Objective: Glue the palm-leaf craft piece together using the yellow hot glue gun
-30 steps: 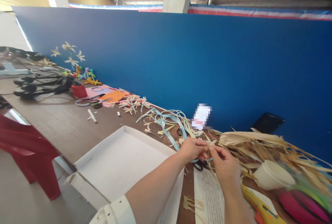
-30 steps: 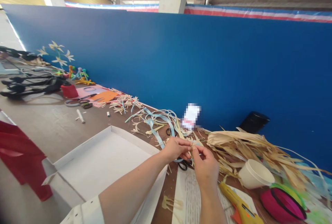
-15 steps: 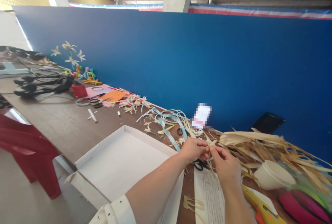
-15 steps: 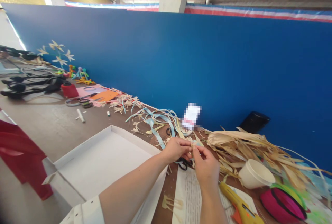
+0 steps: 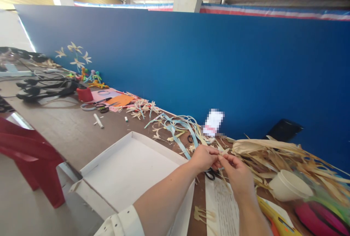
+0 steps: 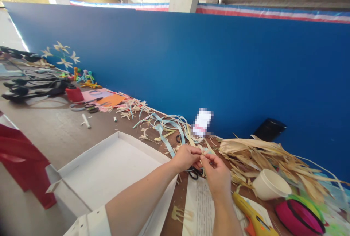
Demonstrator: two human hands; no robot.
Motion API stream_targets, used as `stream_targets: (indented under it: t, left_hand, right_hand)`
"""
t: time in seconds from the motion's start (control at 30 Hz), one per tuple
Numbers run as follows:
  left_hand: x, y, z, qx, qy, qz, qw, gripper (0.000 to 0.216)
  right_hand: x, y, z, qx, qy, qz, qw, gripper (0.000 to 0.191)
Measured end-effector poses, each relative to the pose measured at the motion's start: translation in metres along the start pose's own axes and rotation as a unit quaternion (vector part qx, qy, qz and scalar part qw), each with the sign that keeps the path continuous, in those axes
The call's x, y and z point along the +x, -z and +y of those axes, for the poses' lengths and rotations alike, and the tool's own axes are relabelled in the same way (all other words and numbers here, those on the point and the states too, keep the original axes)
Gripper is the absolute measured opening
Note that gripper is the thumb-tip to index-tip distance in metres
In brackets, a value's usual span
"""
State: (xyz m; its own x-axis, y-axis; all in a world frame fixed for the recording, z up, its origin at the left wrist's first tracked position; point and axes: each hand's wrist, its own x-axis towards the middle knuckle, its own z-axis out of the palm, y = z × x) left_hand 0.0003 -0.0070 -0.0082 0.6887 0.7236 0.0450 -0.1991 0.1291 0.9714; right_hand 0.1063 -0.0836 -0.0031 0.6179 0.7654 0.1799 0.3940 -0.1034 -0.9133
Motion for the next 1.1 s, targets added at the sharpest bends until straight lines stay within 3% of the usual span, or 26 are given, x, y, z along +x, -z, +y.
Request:
stream_targets:
  t: [0.17, 0.4, 0.6, 0.73, 0.87, 1.1]
  left_hand:
    - [0.0, 0.0, -0.003, 0.028, -0.011, -0.004, 1.0, 0.012]
    - [-0.002, -0.003, -0.003, 0.045, -0.021, -0.003, 0.999, 0.012]
    - [-0.001, -0.003, -0.004, 0.035, -0.03, -0.015, 0.999, 0.017]
    - [-0.003, 0.0, -0.001, 0.052, -0.077, -0.058, 0.994, 0.022]
    - [-0.007, 0.0, 0.002, 0.054, -0.101, -0.077, 0.99, 0.024]
    - [-0.002, -0.003, -0.002, 0.002, -0.016, -0.033, 0.999, 0.03]
  right_hand:
    - [-0.002, 0.0, 0.0, 0.087, -0.042, -0.029, 0.995, 0.04]
    - [-0.007, 0.004, -0.009, 0.232, -0.13, -0.085, 0.96, 0.037]
    - [-0.004, 0.008, -0.006, 0.279, -0.131, -0.114, 0.944, 0.032]
    - [-0.003, 0.009, -0.006, 0.291, -0.121, -0.099, 0.944, 0.031]
    - [-0.003, 0.008, -0.005, 0.273, -0.092, -0.057, 0.956, 0.032]
    - [0.002, 0.007, 0.004, 0.055, -0.009, 0.008, 0.998, 0.045]
